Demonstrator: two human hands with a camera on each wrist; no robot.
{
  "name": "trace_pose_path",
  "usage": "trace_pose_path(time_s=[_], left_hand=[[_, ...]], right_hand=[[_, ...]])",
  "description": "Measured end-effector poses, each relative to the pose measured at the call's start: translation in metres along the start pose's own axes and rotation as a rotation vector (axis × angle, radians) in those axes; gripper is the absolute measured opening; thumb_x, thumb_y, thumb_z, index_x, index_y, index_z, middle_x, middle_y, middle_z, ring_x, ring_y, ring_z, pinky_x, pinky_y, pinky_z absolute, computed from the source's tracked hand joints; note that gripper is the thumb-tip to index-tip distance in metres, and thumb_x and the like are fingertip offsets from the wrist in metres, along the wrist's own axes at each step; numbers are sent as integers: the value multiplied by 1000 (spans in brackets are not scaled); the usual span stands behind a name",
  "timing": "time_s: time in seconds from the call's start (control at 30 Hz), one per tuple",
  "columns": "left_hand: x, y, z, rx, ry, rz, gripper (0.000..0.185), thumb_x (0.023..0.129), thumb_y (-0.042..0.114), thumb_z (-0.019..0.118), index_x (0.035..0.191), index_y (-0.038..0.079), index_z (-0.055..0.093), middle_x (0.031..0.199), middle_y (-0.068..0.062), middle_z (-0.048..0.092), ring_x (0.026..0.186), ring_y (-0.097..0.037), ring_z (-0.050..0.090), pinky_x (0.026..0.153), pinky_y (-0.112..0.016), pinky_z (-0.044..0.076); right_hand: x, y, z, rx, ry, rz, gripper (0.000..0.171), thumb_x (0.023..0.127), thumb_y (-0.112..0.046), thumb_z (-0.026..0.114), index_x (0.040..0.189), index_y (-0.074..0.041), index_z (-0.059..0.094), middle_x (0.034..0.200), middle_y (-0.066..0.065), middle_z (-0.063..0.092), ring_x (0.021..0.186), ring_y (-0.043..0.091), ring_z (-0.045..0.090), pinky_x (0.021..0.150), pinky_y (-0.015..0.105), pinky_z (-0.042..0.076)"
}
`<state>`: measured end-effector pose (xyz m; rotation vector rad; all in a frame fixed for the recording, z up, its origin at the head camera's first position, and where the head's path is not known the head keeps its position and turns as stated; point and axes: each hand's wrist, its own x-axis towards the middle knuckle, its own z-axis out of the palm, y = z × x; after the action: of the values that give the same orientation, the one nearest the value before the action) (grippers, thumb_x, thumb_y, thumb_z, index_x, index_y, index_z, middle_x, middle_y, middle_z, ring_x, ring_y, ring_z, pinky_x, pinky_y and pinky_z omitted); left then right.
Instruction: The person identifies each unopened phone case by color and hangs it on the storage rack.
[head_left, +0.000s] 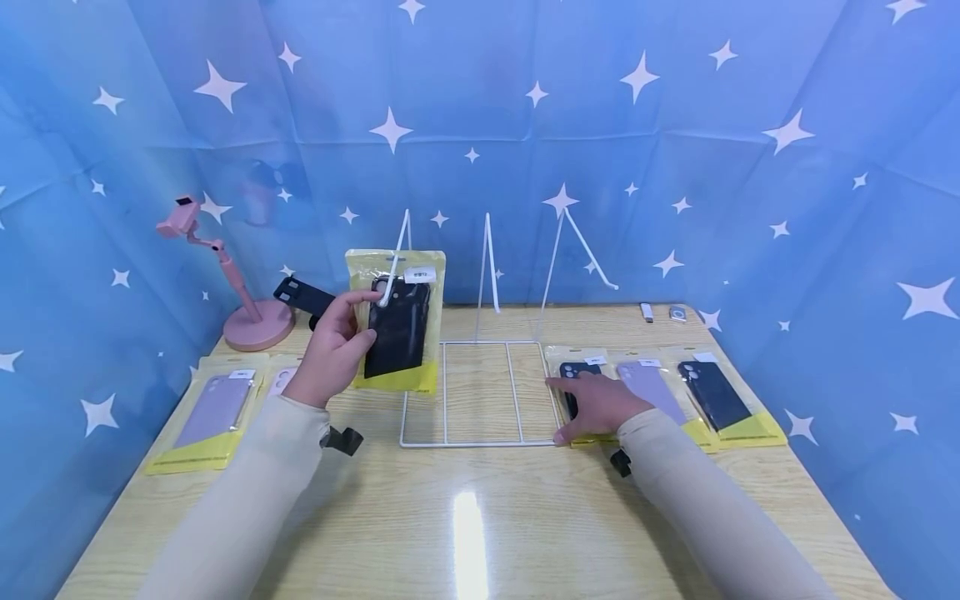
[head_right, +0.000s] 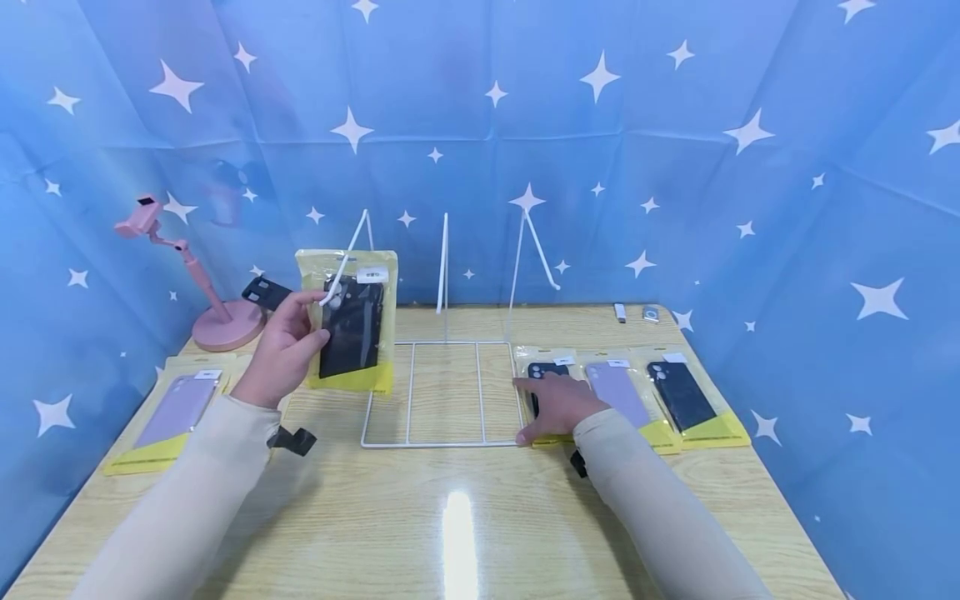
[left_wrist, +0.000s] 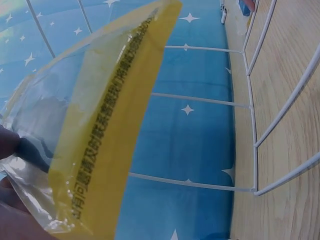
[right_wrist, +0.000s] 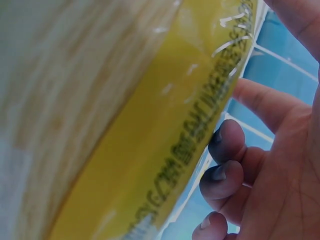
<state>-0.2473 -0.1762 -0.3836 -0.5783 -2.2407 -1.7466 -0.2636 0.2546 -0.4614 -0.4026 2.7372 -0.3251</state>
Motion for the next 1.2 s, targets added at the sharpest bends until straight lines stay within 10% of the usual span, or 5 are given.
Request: trace_pose_path(time_s=[1.2], left_hand=[[43,-13,10,-51,30,-71,49,102,-7,48,148,11,50,93,-7,44,73,-21,36,68,-27,39]], right_hand=[[-3,-4,-4,-13,-9,-9,108,70,-65,91,162,-31,44,163,30,39,148,51,40,114,67,41]])
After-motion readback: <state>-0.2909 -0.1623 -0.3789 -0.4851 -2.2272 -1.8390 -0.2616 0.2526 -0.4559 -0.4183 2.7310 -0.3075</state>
